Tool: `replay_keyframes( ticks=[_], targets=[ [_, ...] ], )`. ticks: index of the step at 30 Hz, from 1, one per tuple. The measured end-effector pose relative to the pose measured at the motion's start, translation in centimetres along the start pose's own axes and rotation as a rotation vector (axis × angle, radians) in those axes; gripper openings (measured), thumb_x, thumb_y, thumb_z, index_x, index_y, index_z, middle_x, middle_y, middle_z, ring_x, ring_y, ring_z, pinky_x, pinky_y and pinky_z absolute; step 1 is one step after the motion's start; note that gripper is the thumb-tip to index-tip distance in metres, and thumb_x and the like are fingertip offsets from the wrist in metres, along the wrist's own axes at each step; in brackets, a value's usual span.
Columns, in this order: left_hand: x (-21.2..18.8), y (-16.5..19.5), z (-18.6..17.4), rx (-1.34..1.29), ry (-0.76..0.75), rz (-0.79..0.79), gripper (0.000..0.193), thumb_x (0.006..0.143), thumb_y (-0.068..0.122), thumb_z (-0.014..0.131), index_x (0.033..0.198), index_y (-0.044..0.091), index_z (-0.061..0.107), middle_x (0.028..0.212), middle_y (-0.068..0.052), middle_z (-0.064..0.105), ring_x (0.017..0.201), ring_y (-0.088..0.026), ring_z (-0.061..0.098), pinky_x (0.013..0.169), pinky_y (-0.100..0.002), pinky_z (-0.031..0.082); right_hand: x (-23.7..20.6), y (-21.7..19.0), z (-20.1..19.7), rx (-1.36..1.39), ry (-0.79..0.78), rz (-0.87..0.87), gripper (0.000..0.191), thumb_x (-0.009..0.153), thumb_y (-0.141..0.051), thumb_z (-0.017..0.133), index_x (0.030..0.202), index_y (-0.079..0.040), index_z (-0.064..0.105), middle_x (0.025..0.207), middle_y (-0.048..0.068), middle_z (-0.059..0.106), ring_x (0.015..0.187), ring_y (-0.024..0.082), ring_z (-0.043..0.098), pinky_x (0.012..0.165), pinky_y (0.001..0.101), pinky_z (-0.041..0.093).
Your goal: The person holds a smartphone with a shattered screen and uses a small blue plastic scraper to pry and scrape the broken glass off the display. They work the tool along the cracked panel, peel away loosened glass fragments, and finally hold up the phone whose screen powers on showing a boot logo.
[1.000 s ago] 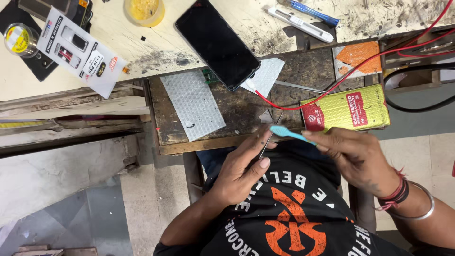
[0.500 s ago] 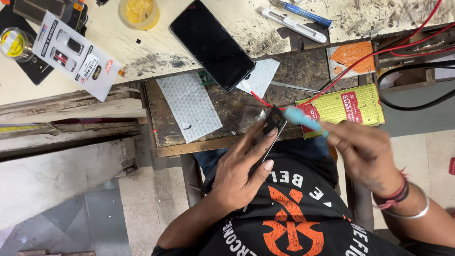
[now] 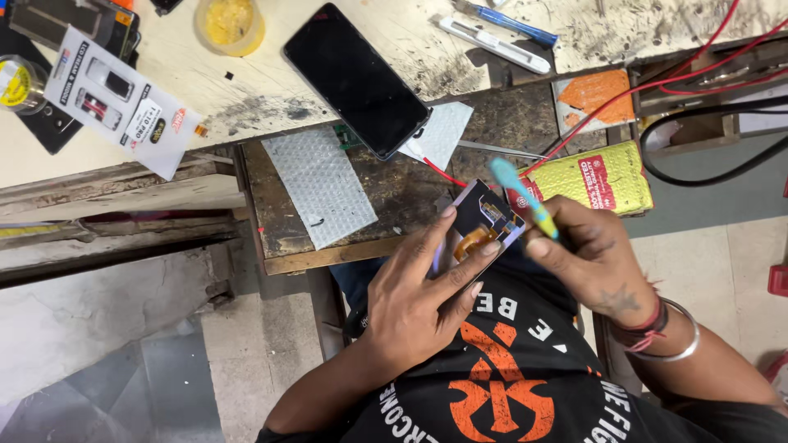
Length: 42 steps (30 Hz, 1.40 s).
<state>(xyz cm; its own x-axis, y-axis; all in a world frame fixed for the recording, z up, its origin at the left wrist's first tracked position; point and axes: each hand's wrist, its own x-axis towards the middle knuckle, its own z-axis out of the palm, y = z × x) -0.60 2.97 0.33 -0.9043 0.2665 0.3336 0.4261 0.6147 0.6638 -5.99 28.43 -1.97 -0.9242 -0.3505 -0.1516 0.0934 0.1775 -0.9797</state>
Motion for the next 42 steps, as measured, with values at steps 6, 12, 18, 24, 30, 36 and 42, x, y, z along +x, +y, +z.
replay_keyframes(
  ticks=[6,12,18,24,30,36,42],
  targets=[
    [0.7,-1.0,-0.4,0.072,0.033,0.053,0.054,0.088,0.018,0.08,0.139,0.031,0.067,0.153,-0.018,0.051,0.125,-0.033,0.063,0.1,-0.043,0.058,0.8,0.9,0.9,-0.005,0.02,0.019,0.015,0.1,-0.016,0.065,0.097,-0.002,0.067,0.076,-0.001,0.064,0.073,0.004,0.055,0.066,0.0226,0.046],
    [-0.7,-1.9,0.1,-0.011,0.055,0.03,0.052,0.09,0.018,0.078,0.14,0.027,0.066,0.155,-0.019,0.05,0.13,-0.036,0.062,0.105,-0.044,0.056,0.6,1.4,1.0,0.15,0.141,0.011,0.017,0.107,-0.017,0.064,0.097,-0.003,0.065,0.078,-0.001,0.061,0.067,0.004,0.05,0.059,0.0219,0.039],
    [-1.1,-4.0,0.9,-1.299,-0.105,-0.351,0.069,0.112,0.039,0.051,0.169,0.012,0.023,0.16,-0.022,0.048,0.138,-0.034,0.06,0.11,-0.043,0.055,0.3,1.5,0.3,-0.221,0.1,-0.234,0.024,0.106,-0.017,0.057,0.12,-0.001,0.067,0.09,0.005,0.065,0.074,0.011,0.058,0.067,0.0253,0.046],
    [-1.1,-3.7,1.1,-1.717,-0.099,-0.467,0.081,0.11,0.041,0.044,0.17,0.011,-0.001,0.166,-0.022,0.033,0.142,-0.034,0.052,0.111,-0.048,0.053,0.3,1.3,-0.8,-0.57,-0.172,-0.387,0.019,0.092,-0.017,0.069,0.108,-0.006,0.072,0.094,0.009,0.075,0.079,0.023,0.073,0.067,0.0319,0.055],
    [-1.8,-3.6,1.0,-1.674,-0.197,-0.44,0.069,0.115,0.033,0.041,0.17,0.002,0.012,0.161,-0.026,0.042,0.136,-0.04,0.059,0.107,-0.049,0.056,0.4,1.1,-2.0,-0.706,0.05,-0.208,0.017,0.093,-0.02,0.075,0.102,-0.005,0.073,0.078,0.011,0.069,0.065,0.026,0.068,0.06,0.0352,0.051],
    [-2.1,-3.5,1.3,-1.738,-0.098,-0.487,0.065,0.114,0.027,0.037,0.169,0.009,0.009,0.16,-0.024,0.042,0.134,-0.041,0.058,0.108,-0.048,0.056,0.3,1.1,-2.5,-0.635,-0.244,-0.339,0.015,0.083,-0.019,0.075,0.091,-0.006,0.074,0.071,0.008,0.067,0.059,0.025,0.066,0.054,0.0347,0.05],
    [-1.5,-3.2,1.4,-1.642,-0.139,-0.46,0.063,0.113,0.018,0.039,0.168,0.007,0.011,0.157,-0.029,0.042,0.139,-0.042,0.053,0.112,-0.052,0.049,0.1,1.3,-2.6,-0.674,-0.056,-0.237,0.009,0.09,-0.015,0.072,0.092,-0.006,0.072,0.073,0.008,0.066,0.062,0.025,0.065,0.057,0.0354,0.049]
  ],
)
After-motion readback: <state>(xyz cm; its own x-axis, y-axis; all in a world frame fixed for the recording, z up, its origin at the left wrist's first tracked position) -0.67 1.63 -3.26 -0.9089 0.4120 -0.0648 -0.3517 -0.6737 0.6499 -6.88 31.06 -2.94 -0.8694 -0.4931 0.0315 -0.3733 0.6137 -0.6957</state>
